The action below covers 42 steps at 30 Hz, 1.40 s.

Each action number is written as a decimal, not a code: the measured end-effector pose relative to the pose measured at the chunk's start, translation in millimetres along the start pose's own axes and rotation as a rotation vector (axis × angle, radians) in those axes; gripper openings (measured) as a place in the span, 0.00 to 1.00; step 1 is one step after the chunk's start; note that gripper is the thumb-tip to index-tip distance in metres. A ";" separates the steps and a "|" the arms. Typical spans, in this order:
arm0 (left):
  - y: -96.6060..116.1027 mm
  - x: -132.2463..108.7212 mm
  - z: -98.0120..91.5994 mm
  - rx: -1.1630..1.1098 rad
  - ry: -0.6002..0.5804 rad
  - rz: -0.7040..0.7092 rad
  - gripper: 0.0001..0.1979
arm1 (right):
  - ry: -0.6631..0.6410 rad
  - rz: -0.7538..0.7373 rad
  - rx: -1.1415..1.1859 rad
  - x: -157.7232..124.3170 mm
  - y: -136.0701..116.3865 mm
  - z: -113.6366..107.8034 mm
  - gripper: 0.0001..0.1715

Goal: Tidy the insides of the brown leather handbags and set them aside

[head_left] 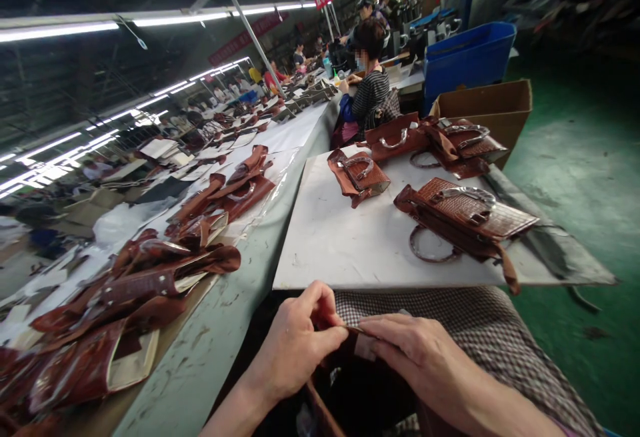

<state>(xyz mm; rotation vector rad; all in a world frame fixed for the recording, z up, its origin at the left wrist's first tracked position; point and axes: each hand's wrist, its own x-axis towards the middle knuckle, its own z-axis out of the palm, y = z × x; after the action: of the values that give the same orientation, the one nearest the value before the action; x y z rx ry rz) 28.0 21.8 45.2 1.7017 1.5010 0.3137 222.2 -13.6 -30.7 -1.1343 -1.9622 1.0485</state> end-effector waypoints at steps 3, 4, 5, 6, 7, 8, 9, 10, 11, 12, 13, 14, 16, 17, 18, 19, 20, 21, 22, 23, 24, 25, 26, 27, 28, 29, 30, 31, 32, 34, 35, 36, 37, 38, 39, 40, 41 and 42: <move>0.5 1.0 -1.4 -0.039 -0.026 -0.079 0.08 | -0.076 -0.031 -0.044 9.0 -9.3 -6.1 0.11; 0.9 1.1 -1.6 -0.025 -0.026 -0.075 0.07 | -0.097 -0.031 -0.073 12.5 -12.0 -6.4 0.09; 1.5 0.9 -1.6 -0.003 -0.021 -0.061 0.07 | -0.109 -0.031 -0.114 15.9 -13.9 -5.4 0.07; 2.3 0.5 -1.6 0.020 -0.016 -0.042 0.07 | -0.109 -0.032 -0.157 19.0 -14.7 -3.5 0.06; 3.2 -0.1 -1.7 0.039 -0.013 -0.022 0.07 | -0.096 -0.036 -0.195 21.6 -14.4 -0.9 0.05; 4.1 -1.2 -2.0 0.050 -0.015 -0.006 0.06 | -0.078 -0.039 -0.218 23.7 -13.3 2.0 0.05; 4.8 -2.8 -2.4 0.053 -0.021 0.006 0.05 | -0.059 -0.039 -0.222 25.2 -11.4 4.8 0.08; 5.2 -5.0 -3.0 0.048 -0.027 0.014 0.04 | -0.044 -0.038 -0.208 26.3 -9.3 7.3 0.09; 5.2 -7.8 -3.6 0.040 -0.033 0.018 0.04 | -0.034 -0.039 -0.182 27.1 -7.1 9.4 0.10; 4.7 -11.2 -4.3 0.038 -0.032 0.019 0.07 | -0.025 -0.038 -0.156 27.6 -5.1 10.9 0.10; 3.5 -15.1 -4.8 0.045 -0.021 0.010 0.11 | -0.018 -0.035 -0.136 28.1 -3.4 12.1 0.10; 1.8 -19.1 -5.0 0.059 -0.008 -0.011 0.15 | -0.015 -0.032 -0.122 28.4 -2.1 13.1 0.10; -2.9 -26.7 -4.4 0.085 0.011 -0.059 0.16 | -0.013 -0.029 -0.105 28.8 -0.8 14.8 0.10; -5.6 -29.8 -3.6 0.097 0.020 -0.073 0.12 | -0.014 -0.029 -0.096 28.9 -0.7 15.7 0.10; -8.2 -32.2 -2.5 0.108 0.033 -0.076 0.07 | -0.016 -0.029 -0.084 28.9 -0.7 16.8 0.11; -10.4 -33.9 -1.4 0.123 0.048 -0.068 0.04 | -0.016 -0.029 -0.068 28.8 -0.8 17.8 0.11; -12.2 -34.7 -0.3 0.149 0.069 -0.049 0.02 | -0.014 -0.027 -0.050 28.7 -0.8 19.0 0.12; -13.3 -34.8 0.6 0.183 0.092 -0.030 0.02 | -0.013 -0.023 -0.032 28.6 -0.6 20.1 0.12; -13.9 -34.3 1.4 0.218 0.110 -0.014 0.03 | -0.011 -0.018 -0.021 28.6 -0.3 21.1 0.12; -14.0 -33.4 1.9 0.249 0.123 -0.002 0.03 | -0.008 -0.016 -0.015 28.6 0.3 22.0 0.12; -13.9 -32.3 2.3 0.274 0.132 0.007 0.03 | -0.005 -0.012 -0.012 28.7 0.9 22.8 0.12; -13.6 -31.2 2.5 0.290 0.139 0.014 0.03 | -0.003 -0.009 -0.010 28.8 1.7 23.5 0.11; -13.5 -30.1 2.7 0.298 0.147 0.017 0.04 | -0.001 -0.006 -0.008 28.9 2.4 24.1 0.11; -13.6 -29.3 2.9 0.300 0.152 0.015 0.04 | 0.004 -0.002 -0.003 29.0 3.1 24.6 0.11; -13.9 -28.6 3.1 0.297 0.155 0.010 0.04 | 0.012 0.005 0.005 29.0 3.5 25.0 0.09; -14.5 -28.3 3.3 0.291 0.157 0.005 0.04 | 0.024 0.008 0.018 29.0 3.8 25.3 0.07; -15.2 -28.1 3.6 0.284 0.156 0.001 0.04 | 0.039 0.004 0.031 29.0 3.8 25.4 0.05; -15.8 -28.1 3.9 0.279 0.156 -0.002 0.04 | 0.054 -0.009 0.047 29.0 3.5 25.3 0.05; -16.3 -28.2 4.2 0.275 0.158 -0.002 0.05 | 0.062 -0.029 0.062 29.2 3.2 24.9 0.07; -16.3 -28.5 4.6 0.273 0.163 -0.001 0.05 | 0.069 -0.088 0.080 29.7 2.3 23.6 0.10; -16.0 -28.6 4.6 0.277 0.167 -0.002 0.06 | 0.073 -0.122 0.080 30.2 1.9 22.9 0.10; -15.4 -28.7 4.6 0.284 0.170 -0.004 0.06 | 0.079 -0.158 0.074 30.7 1.8 22.1 0.09; -14.8 -28.7 4.4 0.291 0.174 -0.005 0.06 | 0.090 -0.198 0.062 31.3 1.8 21.5 0.08; -14.3 -28.7 4.2 0.297 0.175 -0.006 0.07 | 0.106 -0.239 0.041 31.8 2.1 21.0 0.06; -13.9 -28.8 4.1 0.302 0.173 -0.007 0.07 | 0.124 -0.281 0.014 32.3 2.5 20.8 0.06; -13.7 -28.8 4.1 0.305 0.174 -0.006 0.07 | 0.145 -0.321 -0.019 32.7 3.1 20.7 0.07; -13.6 -28.7 4.1 0.306 0.175 -0.005 0.07 | 0.173 -0.360 -0.054 33.0 3.8 20.8 0.07; -13.7 -28.7 4.3 0.303 0.176 -0.003 0.07 | 0.203 -0.397 -0.087 33.1 4.6 21.0 0.07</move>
<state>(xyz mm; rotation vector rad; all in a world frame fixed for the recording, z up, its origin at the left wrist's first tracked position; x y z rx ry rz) 13.9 -6.8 42.1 1.9487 1.7511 0.2488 192.8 10.7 -40.6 -0.8113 -1.9749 0.6204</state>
